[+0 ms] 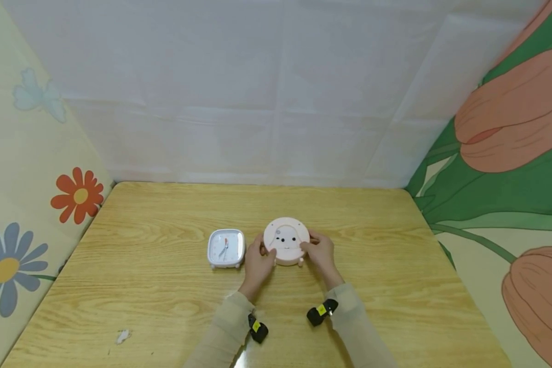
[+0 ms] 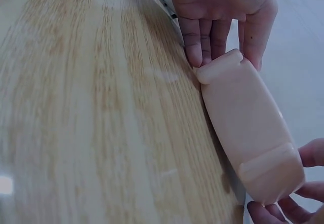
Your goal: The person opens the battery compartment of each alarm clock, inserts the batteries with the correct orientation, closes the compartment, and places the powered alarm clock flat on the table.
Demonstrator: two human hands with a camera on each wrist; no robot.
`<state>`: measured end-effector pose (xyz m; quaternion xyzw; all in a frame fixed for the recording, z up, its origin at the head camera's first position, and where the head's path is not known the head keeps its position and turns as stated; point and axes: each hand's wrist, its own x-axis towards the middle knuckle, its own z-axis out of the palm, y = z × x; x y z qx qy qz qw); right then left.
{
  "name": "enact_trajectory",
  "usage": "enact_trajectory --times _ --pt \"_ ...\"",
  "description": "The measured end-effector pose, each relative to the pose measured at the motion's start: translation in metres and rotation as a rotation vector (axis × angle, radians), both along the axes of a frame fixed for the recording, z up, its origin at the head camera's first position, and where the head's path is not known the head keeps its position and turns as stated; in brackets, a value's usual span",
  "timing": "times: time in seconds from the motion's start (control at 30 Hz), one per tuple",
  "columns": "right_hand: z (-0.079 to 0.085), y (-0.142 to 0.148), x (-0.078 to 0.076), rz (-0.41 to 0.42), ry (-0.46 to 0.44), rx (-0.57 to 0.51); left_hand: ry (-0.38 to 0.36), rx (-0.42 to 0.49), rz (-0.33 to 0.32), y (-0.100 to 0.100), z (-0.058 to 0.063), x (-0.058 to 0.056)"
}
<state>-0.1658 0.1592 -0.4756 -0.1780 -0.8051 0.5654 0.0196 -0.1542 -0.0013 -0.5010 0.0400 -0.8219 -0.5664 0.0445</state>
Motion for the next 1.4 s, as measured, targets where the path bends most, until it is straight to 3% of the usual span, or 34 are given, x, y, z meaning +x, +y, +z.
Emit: enact_trajectory --times 0.27,0.63,0.97,1.4 --pt "0.002 0.002 0.002 -0.007 0.032 0.023 -0.051 0.047 -0.009 0.001 0.001 0.000" --pt "-0.001 0.004 0.003 0.004 0.056 -0.061 -0.007 0.026 -0.023 0.000 0.002 0.003" --pt "0.007 0.002 0.005 -0.022 0.078 -0.094 0.053 0.009 -0.036 0.000 0.000 0.004" --pt "0.015 0.002 0.005 -0.035 0.081 -0.105 0.058 0.023 -0.046 0.002 -0.001 0.003"
